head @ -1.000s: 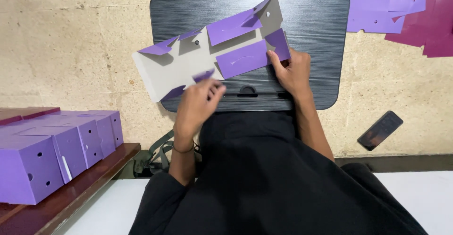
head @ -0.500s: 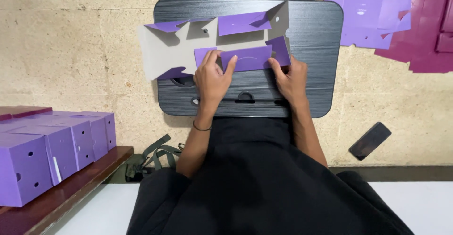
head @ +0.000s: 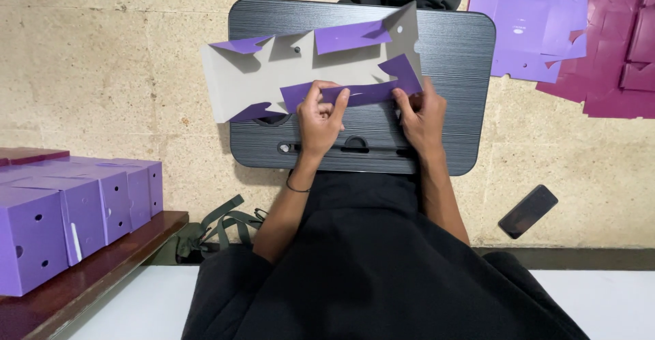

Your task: Folding flat cardboard cutouts into assembled purple boxes on a lap desk

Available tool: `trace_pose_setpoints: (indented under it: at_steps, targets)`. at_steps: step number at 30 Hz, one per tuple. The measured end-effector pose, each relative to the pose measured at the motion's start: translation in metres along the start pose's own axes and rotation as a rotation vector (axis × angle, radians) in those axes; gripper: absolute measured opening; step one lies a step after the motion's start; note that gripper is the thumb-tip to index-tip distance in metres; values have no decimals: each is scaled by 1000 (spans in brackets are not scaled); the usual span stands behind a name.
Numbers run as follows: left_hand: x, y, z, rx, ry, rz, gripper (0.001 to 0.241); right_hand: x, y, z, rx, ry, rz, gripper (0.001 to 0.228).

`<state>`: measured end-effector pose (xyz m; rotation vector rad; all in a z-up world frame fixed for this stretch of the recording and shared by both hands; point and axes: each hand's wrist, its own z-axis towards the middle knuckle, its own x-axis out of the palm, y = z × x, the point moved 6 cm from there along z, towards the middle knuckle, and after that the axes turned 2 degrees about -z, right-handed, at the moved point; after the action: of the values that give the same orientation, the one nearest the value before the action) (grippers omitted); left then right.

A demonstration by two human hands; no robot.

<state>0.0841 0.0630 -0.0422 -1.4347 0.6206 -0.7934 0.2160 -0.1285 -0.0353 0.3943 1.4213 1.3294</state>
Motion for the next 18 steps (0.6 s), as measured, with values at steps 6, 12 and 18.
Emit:
trace_pose_setpoints:
  at_steps: [6, 12, 18]
  targets:
    - [0, -3, -1, 106, -96, 122, 18, -6, 17, -2, -149, -137, 67, 47]
    - [2, -19, 1, 79, -128, 209, 21, -10, 27, 3, -148, -145, -22, 26]
    - [0, -17, -1, 92, -154, 196, 20, -13, 10, 1, -71, -143, 162, 12]
